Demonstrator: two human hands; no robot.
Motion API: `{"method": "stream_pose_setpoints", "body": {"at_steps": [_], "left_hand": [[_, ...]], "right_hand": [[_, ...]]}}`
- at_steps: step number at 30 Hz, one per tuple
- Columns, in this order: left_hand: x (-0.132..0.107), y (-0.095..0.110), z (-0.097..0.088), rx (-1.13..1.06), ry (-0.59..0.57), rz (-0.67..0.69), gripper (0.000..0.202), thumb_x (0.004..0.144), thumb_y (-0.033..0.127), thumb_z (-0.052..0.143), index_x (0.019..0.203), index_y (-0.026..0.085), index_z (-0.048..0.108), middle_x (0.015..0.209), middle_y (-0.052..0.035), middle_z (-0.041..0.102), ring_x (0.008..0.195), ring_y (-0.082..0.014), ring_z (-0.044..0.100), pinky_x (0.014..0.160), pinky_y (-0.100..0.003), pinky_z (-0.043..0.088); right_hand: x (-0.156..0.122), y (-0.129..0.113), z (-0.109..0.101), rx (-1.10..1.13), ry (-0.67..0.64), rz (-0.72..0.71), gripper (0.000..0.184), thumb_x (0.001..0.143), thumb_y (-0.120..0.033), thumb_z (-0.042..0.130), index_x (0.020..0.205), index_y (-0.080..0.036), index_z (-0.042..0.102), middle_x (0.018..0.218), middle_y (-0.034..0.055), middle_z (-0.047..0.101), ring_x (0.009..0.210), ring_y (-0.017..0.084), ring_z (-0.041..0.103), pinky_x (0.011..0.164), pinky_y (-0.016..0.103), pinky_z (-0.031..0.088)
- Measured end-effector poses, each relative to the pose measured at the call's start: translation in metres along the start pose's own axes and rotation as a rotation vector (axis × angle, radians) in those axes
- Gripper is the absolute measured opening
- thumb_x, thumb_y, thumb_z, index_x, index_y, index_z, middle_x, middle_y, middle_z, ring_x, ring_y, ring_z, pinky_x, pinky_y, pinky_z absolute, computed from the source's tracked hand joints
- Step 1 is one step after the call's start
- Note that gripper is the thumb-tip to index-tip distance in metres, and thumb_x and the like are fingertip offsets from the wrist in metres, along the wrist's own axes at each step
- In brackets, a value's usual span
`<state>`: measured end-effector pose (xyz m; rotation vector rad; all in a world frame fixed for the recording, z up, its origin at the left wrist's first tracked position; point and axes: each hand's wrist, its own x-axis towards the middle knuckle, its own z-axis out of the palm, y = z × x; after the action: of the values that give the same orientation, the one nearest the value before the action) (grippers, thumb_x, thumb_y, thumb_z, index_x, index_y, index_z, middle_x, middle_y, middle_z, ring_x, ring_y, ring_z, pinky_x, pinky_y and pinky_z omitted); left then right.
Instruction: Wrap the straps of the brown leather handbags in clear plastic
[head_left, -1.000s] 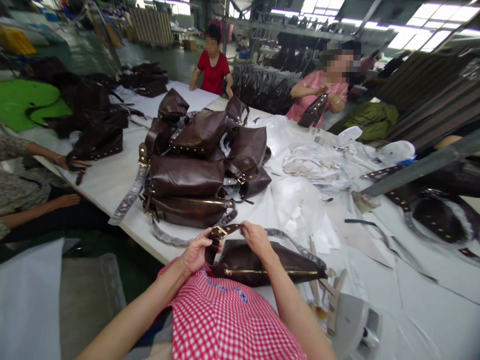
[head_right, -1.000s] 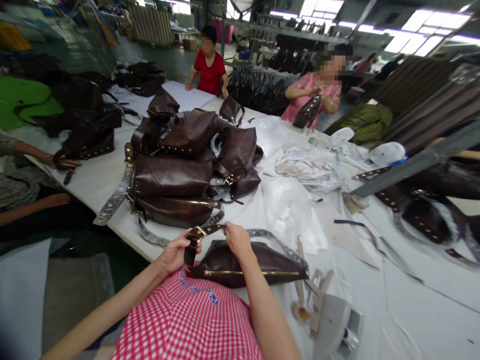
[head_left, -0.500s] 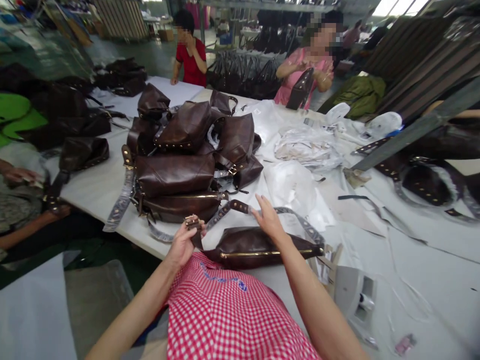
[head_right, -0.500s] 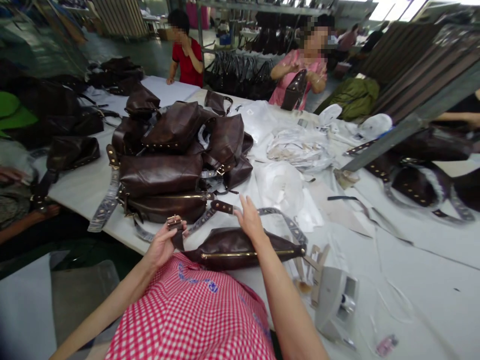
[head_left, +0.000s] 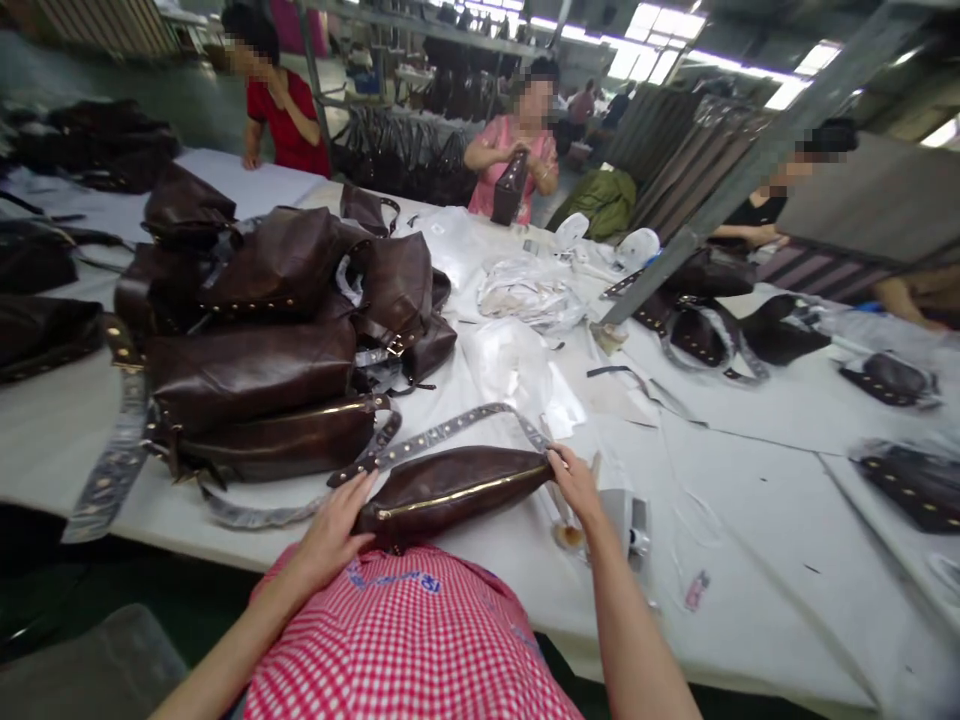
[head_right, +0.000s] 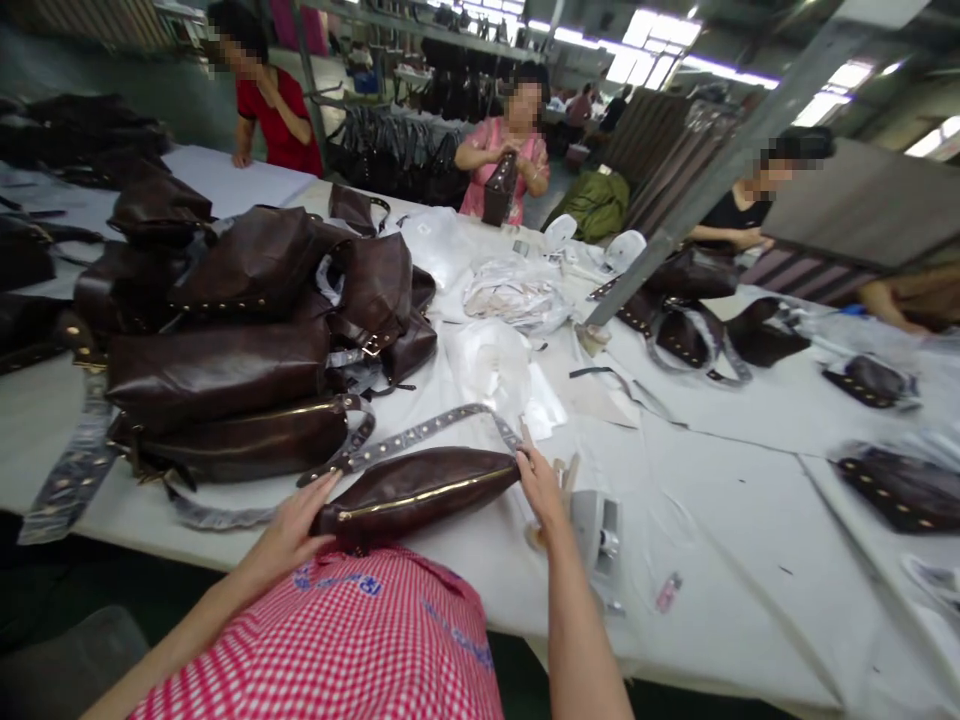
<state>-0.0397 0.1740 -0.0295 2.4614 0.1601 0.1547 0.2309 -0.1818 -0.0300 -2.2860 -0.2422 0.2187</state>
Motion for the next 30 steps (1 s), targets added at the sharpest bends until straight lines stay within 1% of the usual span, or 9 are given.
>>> {"method": "stream_pose_setpoints", "body": {"at_steps": [3, 6, 9, 12, 16, 19, 22, 26, 30], "left_hand": [[0.019, -0.001, 0.009, -0.012, -0.054, 0.066, 0.056, 0.081, 0.011, 0.043, 0.137, 0.018, 0.042, 0.135, -0.0128, 0.052, 0.124, -0.0234, 0.048, 0.106, -0.043, 0.038], [0.041, -0.003, -0.005, 0.035, -0.052, 0.086, 0.050, 0.079, 0.009, 0.045, 0.128, 0.017, 0.050, 0.127, -0.0119, 0.057, 0.119, -0.0234, 0.051, 0.104, -0.042, 0.039], [0.060, 0.000, -0.023, 0.103, -0.050, 0.119, 0.044, 0.079, 0.009, 0.049, 0.122, 0.018, 0.054, 0.120, -0.0101, 0.060, 0.115, -0.0233, 0.053, 0.101, -0.041, 0.040], [0.072, 0.005, -0.029, 0.163, -0.032, 0.070, 0.047, 0.076, 0.009, 0.054, 0.123, 0.019, 0.053, 0.121, -0.0100, 0.059, 0.115, -0.0244, 0.052, 0.101, -0.042, 0.039], [0.072, 0.006, -0.026, 0.216, -0.106, -0.052, 0.053, 0.076, 0.011, 0.058, 0.128, 0.018, 0.049, 0.118, -0.0105, 0.061, 0.109, -0.0241, 0.056, 0.096, -0.039, 0.042], [0.064, 0.008, -0.027, 0.272, -0.159, -0.089, 0.053, 0.079, 0.017, 0.060, 0.130, 0.020, 0.047, 0.112, -0.0095, 0.064, 0.106, -0.0238, 0.058, 0.095, -0.037, 0.041], [0.055, 0.018, -0.028, 0.299, -0.218, -0.185, 0.044, 0.082, 0.025, 0.060, 0.125, 0.022, 0.049, 0.110, -0.0075, 0.066, 0.105, -0.0235, 0.060, 0.088, -0.032, 0.044], [0.046, 0.037, -0.024, 0.357, -0.333, -0.326, 0.025, 0.082, 0.037, 0.059, 0.099, 0.019, 0.057, 0.093, -0.0081, 0.069, 0.090, -0.0270, 0.065, 0.072, -0.030, 0.043], [0.041, 0.044, -0.018, 0.198, -0.333, -0.296, 0.017, 0.081, 0.034, 0.058, 0.087, 0.019, 0.056, 0.085, -0.0047, 0.067, 0.085, -0.0234, 0.063, 0.070, -0.028, 0.041]], "right_hand": [[-0.010, -0.008, 0.004, 0.100, 0.019, 0.107, 0.041, 0.077, -0.051, 0.051, 0.101, -0.020, 0.063, 0.085, 0.0043, 0.065, 0.079, 0.022, 0.061, 0.071, 0.040, 0.054], [-0.018, -0.014, 0.003, 0.300, 0.024, 0.162, 0.038, 0.071, -0.053, 0.058, 0.092, -0.021, 0.058, 0.075, 0.0011, 0.060, 0.069, 0.020, 0.059, 0.058, 0.033, 0.054], [-0.019, -0.015, 0.004, 0.462, 0.095, 0.173, 0.037, 0.068, -0.052, 0.063, 0.087, -0.022, 0.054, 0.075, 0.0004, 0.058, 0.069, 0.018, 0.057, 0.056, 0.029, 0.053], [-0.014, -0.014, 0.010, 0.510, 0.135, 0.215, 0.038, 0.066, -0.052, 0.065, 0.087, -0.022, 0.055, 0.074, 0.0007, 0.058, 0.069, 0.018, 0.058, 0.057, 0.029, 0.054], [-0.010, -0.008, 0.019, 0.476, 0.086, 0.298, 0.040, 0.063, -0.054, 0.067, 0.082, -0.020, 0.056, 0.071, 0.0009, 0.057, 0.071, 0.020, 0.059, 0.054, 0.032, 0.056], [-0.013, -0.002, 0.024, 0.532, 0.108, 0.310, 0.054, 0.064, -0.053, 0.069, 0.106, -0.021, 0.056, 0.090, 0.0061, 0.064, 0.086, 0.025, 0.064, 0.065, 0.036, 0.059], [-0.014, -0.002, 0.033, 0.706, 0.126, 0.257, 0.079, 0.068, -0.051, 0.069, 0.135, -0.026, 0.037, 0.125, 0.0110, 0.059, 0.112, 0.024, 0.059, 0.087, 0.039, 0.055], [0.001, -0.011, 0.047, 0.831, 0.048, 0.076, 0.074, 0.074, -0.046, 0.065, 0.139, -0.029, 0.035, 0.148, 0.0082, 0.040, 0.133, 0.023, 0.042, 0.100, 0.041, 0.047], [0.024, -0.018, 0.051, 0.729, -0.031, 0.093, 0.081, 0.069, -0.041, 0.070, 0.140, -0.028, 0.035, 0.148, 0.0111, 0.040, 0.127, 0.028, 0.049, 0.101, 0.047, 0.045]]}}
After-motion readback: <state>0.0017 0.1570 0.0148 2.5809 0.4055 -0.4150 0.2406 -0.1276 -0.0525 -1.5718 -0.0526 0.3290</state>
